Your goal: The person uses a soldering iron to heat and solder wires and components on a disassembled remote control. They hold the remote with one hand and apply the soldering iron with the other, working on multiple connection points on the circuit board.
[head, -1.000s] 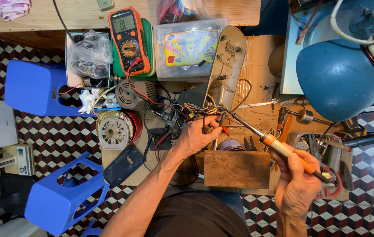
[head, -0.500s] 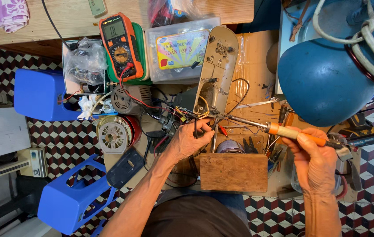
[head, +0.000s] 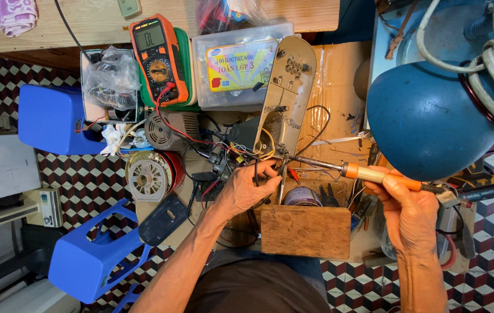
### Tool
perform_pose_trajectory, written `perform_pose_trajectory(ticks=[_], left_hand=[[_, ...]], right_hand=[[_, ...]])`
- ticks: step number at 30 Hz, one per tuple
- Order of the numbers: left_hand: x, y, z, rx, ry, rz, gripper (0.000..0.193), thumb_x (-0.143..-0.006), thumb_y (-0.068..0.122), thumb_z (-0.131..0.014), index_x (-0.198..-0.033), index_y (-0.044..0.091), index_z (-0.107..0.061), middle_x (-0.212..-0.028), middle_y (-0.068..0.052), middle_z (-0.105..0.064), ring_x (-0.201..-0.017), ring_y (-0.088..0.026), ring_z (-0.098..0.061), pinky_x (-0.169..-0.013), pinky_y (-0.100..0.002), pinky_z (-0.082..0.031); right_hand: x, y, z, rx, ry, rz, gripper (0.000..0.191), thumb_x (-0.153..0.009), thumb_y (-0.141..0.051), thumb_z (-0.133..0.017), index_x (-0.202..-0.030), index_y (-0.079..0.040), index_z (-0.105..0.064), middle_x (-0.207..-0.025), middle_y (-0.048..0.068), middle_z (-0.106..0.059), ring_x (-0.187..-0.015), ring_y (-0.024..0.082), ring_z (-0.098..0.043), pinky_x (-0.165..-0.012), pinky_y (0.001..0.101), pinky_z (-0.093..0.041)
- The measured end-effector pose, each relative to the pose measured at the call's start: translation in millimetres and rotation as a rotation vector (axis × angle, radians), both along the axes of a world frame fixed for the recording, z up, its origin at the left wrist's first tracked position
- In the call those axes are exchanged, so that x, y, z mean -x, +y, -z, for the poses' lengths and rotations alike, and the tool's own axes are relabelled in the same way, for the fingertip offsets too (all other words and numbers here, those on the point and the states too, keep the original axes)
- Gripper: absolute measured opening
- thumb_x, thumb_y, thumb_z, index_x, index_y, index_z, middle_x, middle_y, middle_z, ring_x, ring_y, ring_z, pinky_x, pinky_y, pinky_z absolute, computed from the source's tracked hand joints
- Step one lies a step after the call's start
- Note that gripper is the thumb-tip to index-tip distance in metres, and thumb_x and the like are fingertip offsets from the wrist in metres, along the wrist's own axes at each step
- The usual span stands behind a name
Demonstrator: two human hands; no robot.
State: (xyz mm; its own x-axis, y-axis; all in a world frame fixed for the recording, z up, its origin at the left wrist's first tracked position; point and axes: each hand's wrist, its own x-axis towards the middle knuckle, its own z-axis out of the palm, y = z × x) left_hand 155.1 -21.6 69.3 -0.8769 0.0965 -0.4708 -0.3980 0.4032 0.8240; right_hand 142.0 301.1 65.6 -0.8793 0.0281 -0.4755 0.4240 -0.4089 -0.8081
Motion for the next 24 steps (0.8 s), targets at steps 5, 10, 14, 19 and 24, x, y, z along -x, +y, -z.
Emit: perform_pose_trajectory(ticks=[5, 10, 14, 19, 24], left_hand=[[0.3, 0.4, -0.6, 0.006, -0.009, 0.001, 0.023, -0.089, 0.028, -0.074, -0.095, 0.006, -0.072, -0.083, -0.001, -0.074, -0.069, -0.011, -0.063, -0.063, -0.031, -0.053], [0.8, 1.1, 0.1, 0.000, -0.045, -0.008, 0.024, -0.087, 0.028, -0.073, -0.101, 0.008, -0.073, -0.084, 0.000, -0.074, -0.067, -0.011, -0.062, -0.063, -0.031, -0.053], [0.5, 1.0, 0.1, -0.004, 0.000, 0.005, 0.023, -0.090, 0.029, -0.073, -0.096, 0.007, -0.072, -0.085, -0.001, -0.075, -0.073, -0.009, -0.066, -0.069, -0.031, -0.055], [-0.1, 1.2, -1.0, 0.009, -0.048, -0.005, 0.024, -0.088, 0.029, -0.073, -0.098, 0.008, -0.072, -0.084, -0.002, -0.074, -0.071, -0.013, -0.065, -0.067, -0.032, -0.054], [-0.1, 1.2, -0.2, 0.018, -0.013, 0.001, 0.024, -0.088, 0.029, -0.074, -0.094, 0.007, -0.071, -0.084, -0.002, -0.074, -0.073, -0.012, -0.067, -0.069, -0.032, -0.055]], right_hand=[[-0.9, -4.4, 0.6, -0.004, 0.005, 0.020, 0.021, -0.103, -0.002, -0.060, -0.121, 0.009, -0.060, -0.123, 0.025, -0.067, -0.108, 0.028, -0.070, -0.099, 0.0351, -0.061], [-1.9, -5.8, -2.5, -0.023, 0.022, 0.027, 0.020, -0.104, -0.002, -0.060, -0.120, 0.010, -0.059, -0.123, 0.027, -0.066, -0.109, 0.028, -0.070, -0.098, 0.0344, -0.062], [-1.1, -2.7, -10.0, -0.054, 0.017, 0.022, 0.022, -0.104, -0.001, -0.059, -0.120, 0.014, -0.063, -0.125, 0.027, -0.066, -0.110, 0.029, -0.070, -0.099, 0.0344, -0.062], [-0.4, -4.9, -10.4, -0.045, 0.003, 0.031, 0.018, -0.103, -0.002, -0.059, -0.116, 0.009, -0.063, -0.121, 0.027, -0.067, -0.107, 0.030, -0.071, -0.096, 0.0345, -0.062], [-1.7, -12.6, -2.7, -0.001, 0.034, 0.046, 0.013, -0.104, -0.001, -0.061, -0.112, 0.010, -0.061, -0.120, 0.025, -0.067, -0.106, 0.029, -0.071, -0.097, 0.0347, -0.063]])
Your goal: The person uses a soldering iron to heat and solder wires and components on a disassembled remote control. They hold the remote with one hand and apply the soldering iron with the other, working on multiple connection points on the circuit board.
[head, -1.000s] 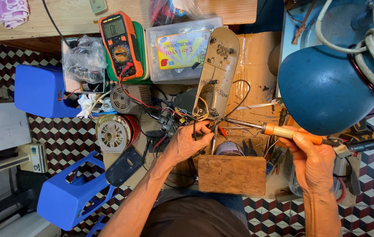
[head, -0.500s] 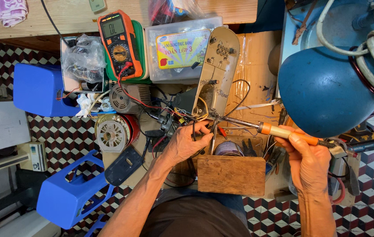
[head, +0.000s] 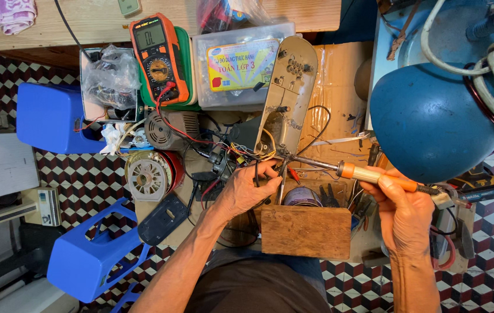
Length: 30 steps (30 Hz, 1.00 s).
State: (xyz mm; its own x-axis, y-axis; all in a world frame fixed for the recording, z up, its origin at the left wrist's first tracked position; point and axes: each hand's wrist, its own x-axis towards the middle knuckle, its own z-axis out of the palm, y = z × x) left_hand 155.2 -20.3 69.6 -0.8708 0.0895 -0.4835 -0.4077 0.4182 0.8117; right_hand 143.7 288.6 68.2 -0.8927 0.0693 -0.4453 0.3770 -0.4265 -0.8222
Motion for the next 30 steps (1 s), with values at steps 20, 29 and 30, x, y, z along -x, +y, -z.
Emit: perform_pose_trajectory(ticks=[20, 29, 30], left_hand=[[1.2, 13.3, 12.4, -0.066, 0.026, -0.005, 0.027, -0.090, 0.030, -0.072, -0.106, 0.008, -0.073, -0.096, -0.002, -0.075, -0.081, -0.014, -0.067, -0.074, -0.032, -0.054], [5.9, 30.9, 19.3, -0.049, 0.097, -0.071, 0.024, -0.087, 0.028, -0.076, -0.097, 0.006, -0.072, -0.096, -0.007, -0.074, -0.082, -0.020, -0.072, -0.074, -0.034, -0.056], [7.3, 32.3, 20.2, -0.074, 0.164, -0.074, 0.023, -0.088, 0.027, -0.076, -0.097, 0.006, -0.071, -0.099, -0.008, -0.074, -0.085, -0.020, -0.072, -0.075, -0.034, -0.056]], right_hand=[[-3.6, 0.4, -45.9, -0.190, 0.141, 0.125, 0.014, -0.111, 0.000, -0.063, -0.117, 0.007, -0.053, -0.112, 0.020, -0.062, -0.106, 0.029, -0.071, -0.096, 0.0362, -0.066], [20.8, -39.7, -88.8, -0.583, 0.225, 0.032, 0.013, -0.112, -0.004, -0.062, -0.115, 0.007, -0.055, -0.110, 0.015, -0.064, -0.096, 0.026, -0.075, -0.084, 0.0349, -0.069], [25.8, -41.6, -90.2, -0.582, 0.228, 0.027, 0.014, -0.113, -0.004, -0.063, -0.112, 0.008, -0.057, -0.109, 0.015, -0.064, -0.095, 0.027, -0.075, -0.084, 0.0350, -0.070]])
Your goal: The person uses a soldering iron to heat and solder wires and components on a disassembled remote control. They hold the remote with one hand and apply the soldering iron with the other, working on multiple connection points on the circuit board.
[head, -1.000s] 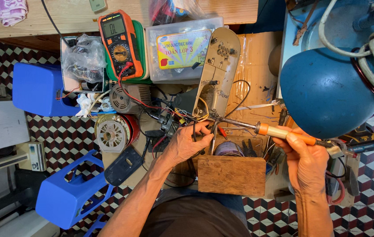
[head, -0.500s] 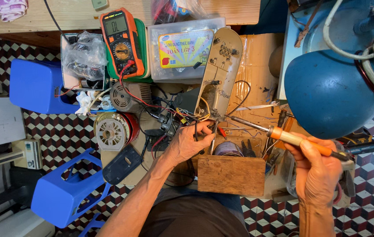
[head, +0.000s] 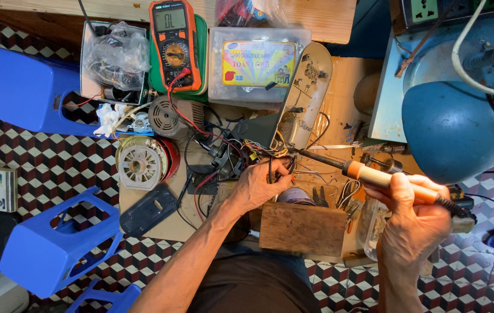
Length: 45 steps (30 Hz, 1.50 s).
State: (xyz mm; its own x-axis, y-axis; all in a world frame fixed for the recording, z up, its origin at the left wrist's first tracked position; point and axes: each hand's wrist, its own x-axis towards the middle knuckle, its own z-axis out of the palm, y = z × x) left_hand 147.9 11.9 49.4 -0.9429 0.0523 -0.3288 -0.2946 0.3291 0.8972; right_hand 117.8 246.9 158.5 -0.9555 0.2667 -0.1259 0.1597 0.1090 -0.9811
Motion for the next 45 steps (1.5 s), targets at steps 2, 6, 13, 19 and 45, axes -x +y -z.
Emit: perform_pose_trajectory(ticks=[2, 6, 13, 19, 45], left_hand=[[3.1, 1.8, 2.1, -0.039, 0.136, -0.008, 0.022, -0.089, 0.026, -0.076, -0.096, 0.005, -0.069, -0.107, -0.009, -0.074, -0.091, -0.022, -0.073, -0.077, -0.034, -0.056], [4.6, 5.1, 4.6, -0.070, -0.110, -0.015, 0.023, -0.089, 0.028, -0.071, -0.097, 0.007, -0.068, -0.094, -0.007, -0.074, -0.073, -0.022, -0.073, -0.069, -0.035, -0.057], [9.4, 8.1, 5.6, -0.058, 0.037, -0.003, 0.021, -0.090, 0.024, -0.073, -0.098, 0.005, -0.069, -0.095, -0.007, -0.072, -0.067, -0.017, -0.071, -0.063, -0.034, -0.056], [9.8, 7.3, 0.7, -0.095, -0.025, 0.007, 0.022, -0.091, 0.025, -0.071, -0.101, 0.005, -0.068, -0.097, -0.005, -0.072, -0.065, -0.015, -0.070, -0.062, -0.033, -0.057], [8.4, 7.8, 5.4, -0.061, 0.071, -0.001, 0.029, -0.089, 0.025, -0.072, -0.113, 0.008, -0.069, -0.100, -0.006, -0.075, -0.086, -0.020, -0.072, -0.076, -0.036, -0.057]], right_hand=[[8.7, -2.4, -0.9, 0.025, 0.002, -0.024, 0.017, -0.115, -0.007, -0.063, -0.108, 0.009, -0.061, -0.103, 0.014, -0.064, -0.092, 0.026, -0.075, -0.083, 0.0346, -0.069], [19.7, -1.0, -2.0, 0.095, 0.006, -0.044, 0.018, -0.114, -0.009, -0.064, -0.109, 0.008, -0.061, -0.099, 0.012, -0.065, -0.089, 0.024, -0.073, -0.079, 0.0330, -0.068], [27.3, -2.6, 0.4, 0.040, -0.041, -0.067, 0.015, -0.109, -0.009, -0.063, -0.109, 0.005, -0.059, -0.098, 0.012, -0.068, -0.087, 0.024, -0.075, -0.078, 0.0314, -0.068], [27.0, 5.2, 2.4, 0.054, 0.003, -0.109, 0.017, -0.113, -0.008, -0.062, -0.108, 0.008, -0.063, -0.104, 0.012, -0.066, -0.093, 0.024, -0.074, -0.084, 0.0323, -0.068], [27.9, 19.1, -3.5, 0.022, -0.011, -0.120, 0.017, -0.114, -0.005, -0.060, -0.105, 0.009, -0.063, -0.099, 0.011, -0.063, -0.092, 0.023, -0.072, -0.082, 0.0328, -0.068]])
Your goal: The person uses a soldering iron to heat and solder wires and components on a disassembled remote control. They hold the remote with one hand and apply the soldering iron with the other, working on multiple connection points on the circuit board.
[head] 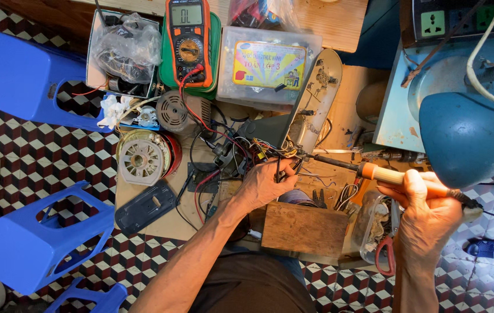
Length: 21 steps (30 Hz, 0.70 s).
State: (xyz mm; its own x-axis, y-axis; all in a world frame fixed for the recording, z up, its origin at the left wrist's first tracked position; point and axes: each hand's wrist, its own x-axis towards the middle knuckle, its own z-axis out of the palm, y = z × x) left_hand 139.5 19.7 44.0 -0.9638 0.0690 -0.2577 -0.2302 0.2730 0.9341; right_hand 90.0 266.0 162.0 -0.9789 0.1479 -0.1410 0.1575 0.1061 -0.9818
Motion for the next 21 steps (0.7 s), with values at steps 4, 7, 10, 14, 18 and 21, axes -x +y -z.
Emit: perform_pose_trajectory(ticks=[4, 7, 10, 14, 18, 21], left_hand=[[-0.7, 1.1, 2.2, 0.003, -0.030, 0.011, 0.026, -0.091, 0.026, -0.073, -0.109, 0.007, -0.070, -0.100, -0.005, -0.075, -0.087, -0.019, -0.073, -0.077, -0.036, -0.058], [-1.0, 1.0, 1.4, 0.011, -0.071, 0.017, 0.025, -0.091, 0.027, -0.072, -0.105, 0.006, -0.071, -0.099, -0.005, -0.075, -0.085, -0.019, -0.073, -0.076, -0.036, -0.058], [-0.3, 0.4, -0.4, -0.010, -0.011, 0.004, 0.027, -0.090, 0.025, -0.072, -0.109, 0.007, -0.069, -0.098, -0.005, -0.074, -0.085, -0.020, -0.072, -0.076, -0.035, -0.057], [-0.2, 0.6, -3.2, -0.019, -0.035, -0.003, 0.029, -0.088, 0.025, -0.071, -0.111, 0.007, -0.069, -0.097, -0.005, -0.074, -0.083, -0.020, -0.071, -0.075, -0.036, -0.056], [-0.2, -0.4, -4.8, 0.016, -0.049, 0.031, 0.024, -0.090, 0.026, -0.073, -0.102, 0.005, -0.068, -0.097, -0.006, -0.074, -0.082, -0.021, -0.072, -0.075, -0.036, -0.057], [-1.6, -0.8, -6.1, 0.008, -0.025, 0.024, 0.023, -0.090, 0.025, -0.073, -0.101, 0.005, -0.068, -0.096, -0.006, -0.075, -0.083, -0.021, -0.072, -0.075, -0.036, -0.057]], right_hand=[[-0.9, -3.5, -4.6, -0.011, 0.036, 0.011, 0.012, -0.113, -0.003, -0.059, -0.107, 0.007, -0.063, -0.104, 0.012, -0.064, -0.095, 0.024, -0.073, -0.083, 0.0328, -0.068], [2.4, -10.2, -1.6, 0.021, 0.017, -0.028, 0.013, -0.112, -0.003, -0.060, -0.107, 0.008, -0.063, -0.106, 0.011, -0.061, -0.095, 0.023, -0.073, -0.083, 0.0325, -0.068], [4.2, -14.7, 1.3, -0.013, 0.004, -0.035, 0.014, -0.111, -0.003, -0.061, -0.105, 0.009, -0.061, -0.106, 0.010, -0.060, -0.094, 0.024, -0.073, -0.081, 0.0319, -0.068], [2.4, -12.8, -1.3, 0.011, 0.020, -0.024, 0.014, -0.112, -0.004, -0.061, -0.106, 0.009, -0.061, -0.107, 0.010, -0.061, -0.095, 0.023, -0.072, -0.084, 0.0325, -0.068], [-1.9, -9.7, -6.3, -0.036, 0.013, -0.021, 0.015, -0.113, -0.004, -0.059, -0.107, 0.009, -0.062, -0.105, 0.011, -0.061, -0.096, 0.023, -0.071, -0.085, 0.0335, -0.068], [-6.6, -6.5, -11.3, -0.069, 0.014, -0.016, 0.014, -0.113, -0.003, -0.058, -0.109, 0.010, -0.060, -0.102, 0.014, -0.063, -0.098, 0.026, -0.073, -0.086, 0.0357, -0.069]])
